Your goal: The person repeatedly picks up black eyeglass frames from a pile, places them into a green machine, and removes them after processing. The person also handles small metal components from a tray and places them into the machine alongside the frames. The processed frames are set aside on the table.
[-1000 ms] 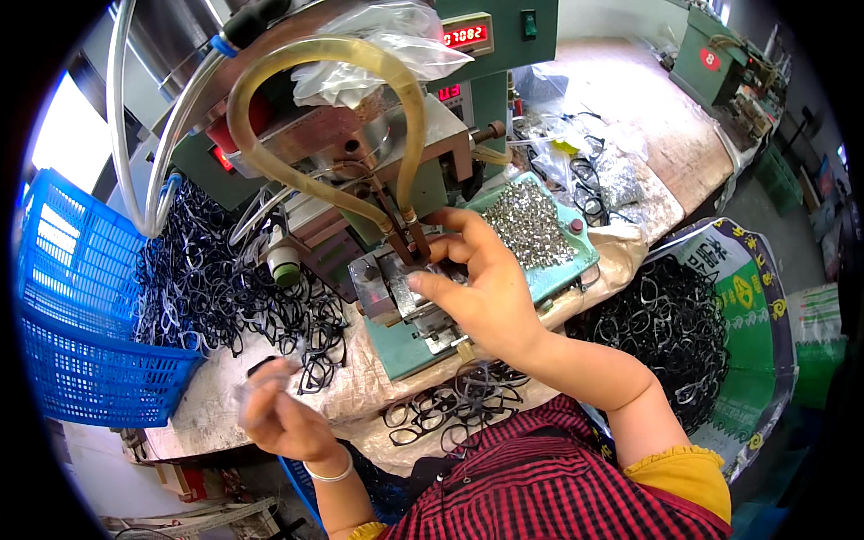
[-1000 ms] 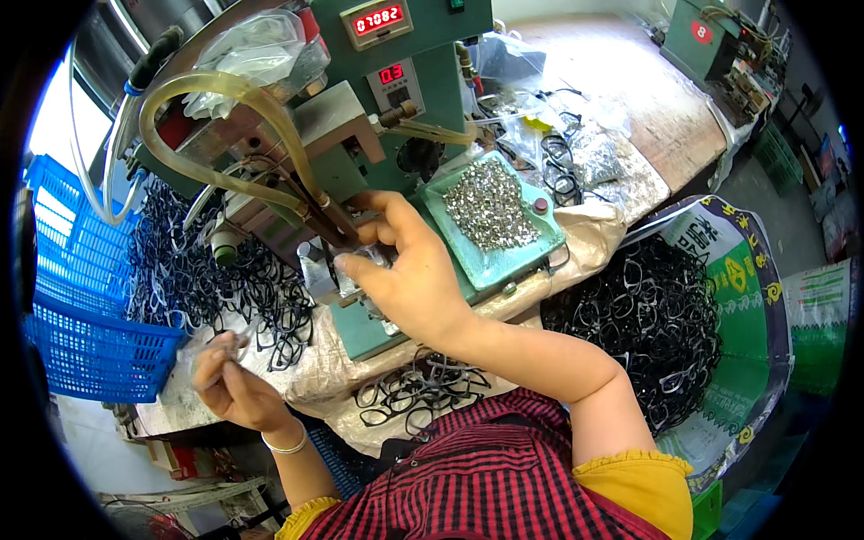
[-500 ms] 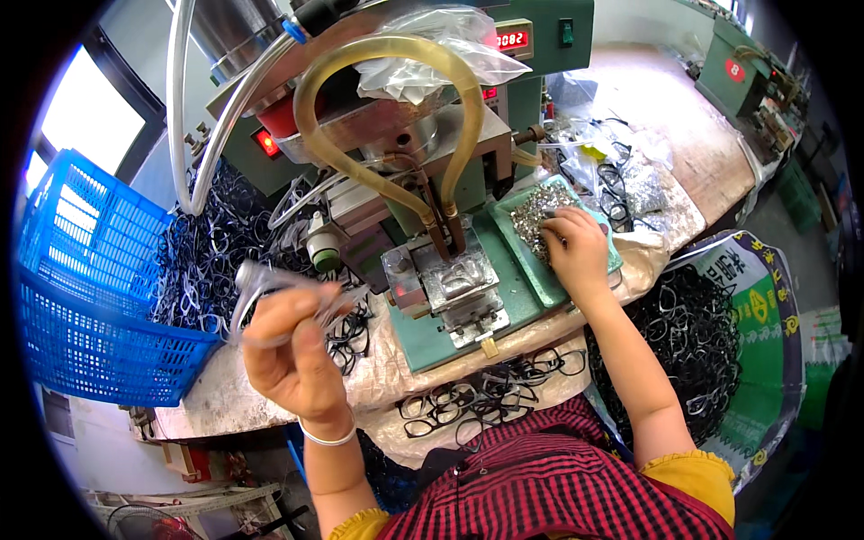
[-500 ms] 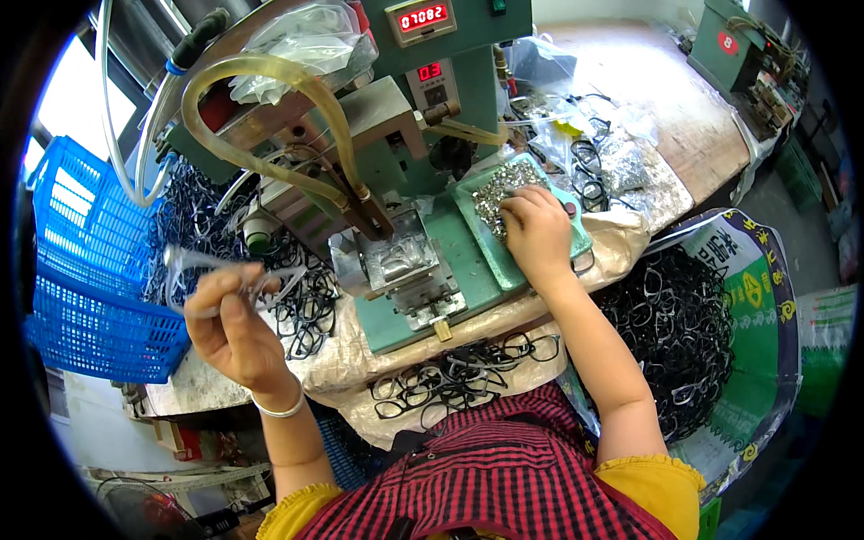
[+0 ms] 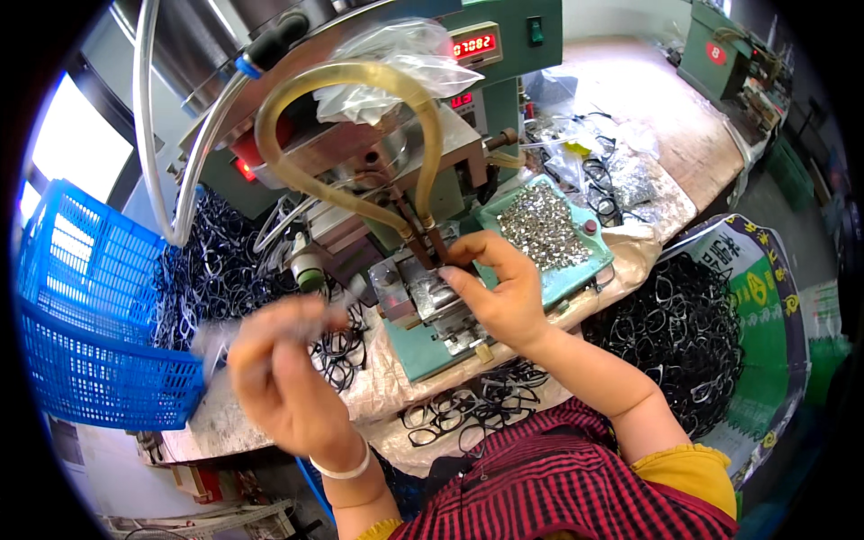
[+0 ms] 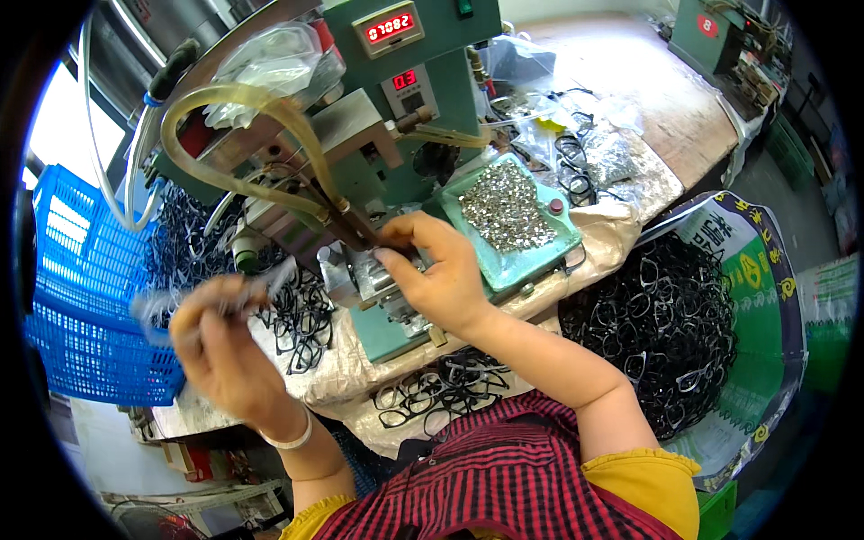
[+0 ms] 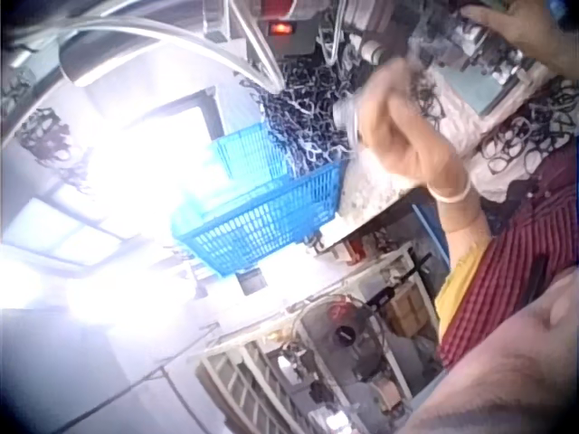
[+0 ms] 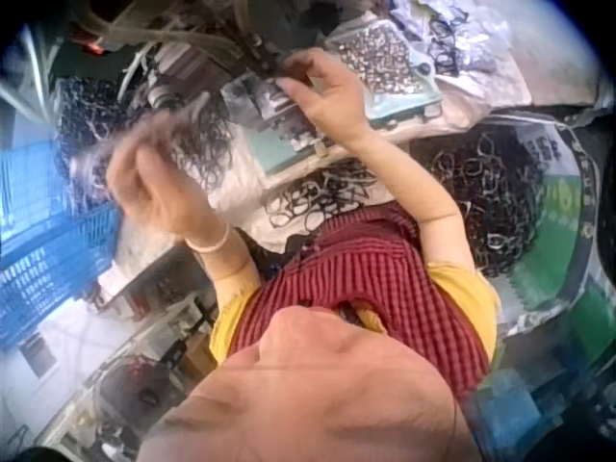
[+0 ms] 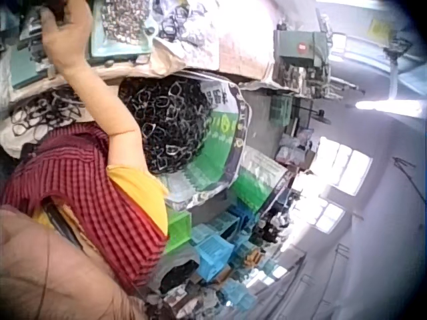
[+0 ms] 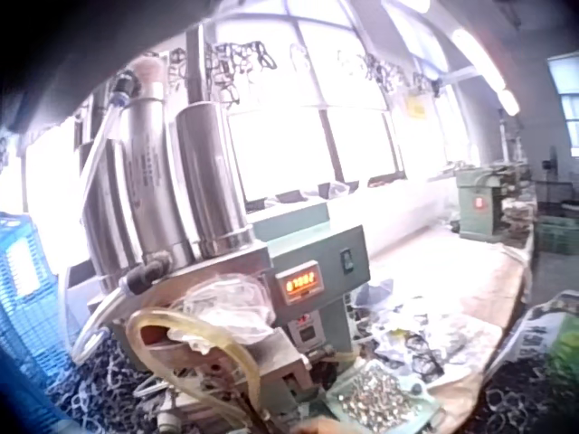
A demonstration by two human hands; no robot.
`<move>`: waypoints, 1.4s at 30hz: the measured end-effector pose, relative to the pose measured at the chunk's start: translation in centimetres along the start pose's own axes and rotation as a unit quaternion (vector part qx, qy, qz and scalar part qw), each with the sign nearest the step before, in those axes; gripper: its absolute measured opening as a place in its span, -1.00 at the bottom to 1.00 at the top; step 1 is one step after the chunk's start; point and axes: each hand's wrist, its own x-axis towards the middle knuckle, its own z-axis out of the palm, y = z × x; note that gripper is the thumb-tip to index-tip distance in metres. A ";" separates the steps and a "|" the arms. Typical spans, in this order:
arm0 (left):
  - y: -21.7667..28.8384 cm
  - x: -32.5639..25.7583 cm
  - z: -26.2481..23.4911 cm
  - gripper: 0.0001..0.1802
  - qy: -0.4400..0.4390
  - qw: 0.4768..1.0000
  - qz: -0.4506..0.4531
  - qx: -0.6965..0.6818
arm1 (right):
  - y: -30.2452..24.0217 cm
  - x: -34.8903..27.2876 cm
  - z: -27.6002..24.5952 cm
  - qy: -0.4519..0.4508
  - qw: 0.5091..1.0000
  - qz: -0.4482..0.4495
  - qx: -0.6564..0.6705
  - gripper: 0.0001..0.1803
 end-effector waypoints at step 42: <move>-2.6 -7.0 1.7 -0.63 -0.209 0.956 0.082 0.187 | 7.8 2.1 -10.7 0.026 0.898 -0.071 -0.433 -0.91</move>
